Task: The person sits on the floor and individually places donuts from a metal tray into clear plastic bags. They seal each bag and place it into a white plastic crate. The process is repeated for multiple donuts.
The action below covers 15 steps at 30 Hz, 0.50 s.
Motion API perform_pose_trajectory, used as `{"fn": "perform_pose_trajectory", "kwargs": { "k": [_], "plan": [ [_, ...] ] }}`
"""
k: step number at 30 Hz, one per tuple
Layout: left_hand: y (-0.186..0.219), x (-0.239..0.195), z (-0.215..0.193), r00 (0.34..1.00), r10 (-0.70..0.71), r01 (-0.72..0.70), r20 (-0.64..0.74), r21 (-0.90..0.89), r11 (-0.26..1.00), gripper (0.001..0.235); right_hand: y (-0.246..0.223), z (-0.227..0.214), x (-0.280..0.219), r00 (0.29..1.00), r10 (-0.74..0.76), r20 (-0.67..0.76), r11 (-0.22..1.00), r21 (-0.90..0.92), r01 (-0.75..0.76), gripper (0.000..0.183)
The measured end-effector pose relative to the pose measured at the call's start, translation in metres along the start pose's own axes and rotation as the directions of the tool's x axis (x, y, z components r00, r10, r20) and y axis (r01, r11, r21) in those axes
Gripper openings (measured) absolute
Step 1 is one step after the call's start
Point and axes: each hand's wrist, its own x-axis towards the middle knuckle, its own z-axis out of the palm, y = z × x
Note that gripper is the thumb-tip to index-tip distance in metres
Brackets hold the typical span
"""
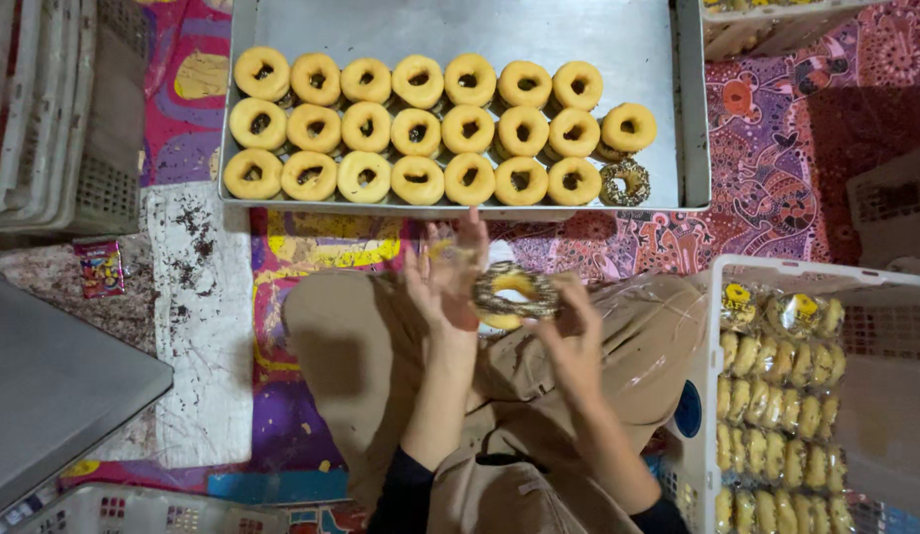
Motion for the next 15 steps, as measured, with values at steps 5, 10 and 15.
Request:
{"fn": "perform_pose_trajectory", "kwargs": {
  "k": [5, 10, 15],
  "plan": [
    [-0.019, -0.033, 0.015, 0.988, -0.026, -0.029, 0.151, 0.346, 0.938, 0.046, -0.013, 0.044, 0.004, 0.982, -0.184, -0.028, 0.93, -0.328, 0.165, 0.045],
    [-0.018, -0.036, 0.034, 0.977, -0.081, 0.0, 0.196, 0.381, 0.925, 0.064, -0.052, 0.064, 0.033, 0.929, -0.325, 0.177, 0.73, -0.578, 0.366, 0.044],
    [-0.007, -0.04, 0.042, 0.949, -0.154, -0.031, 0.276, 0.566, 0.824, 0.071, -0.071, 0.052, 0.041, 0.881, -0.381, 0.28, 0.634, -0.615, 0.469, 0.051]
  ]
}}
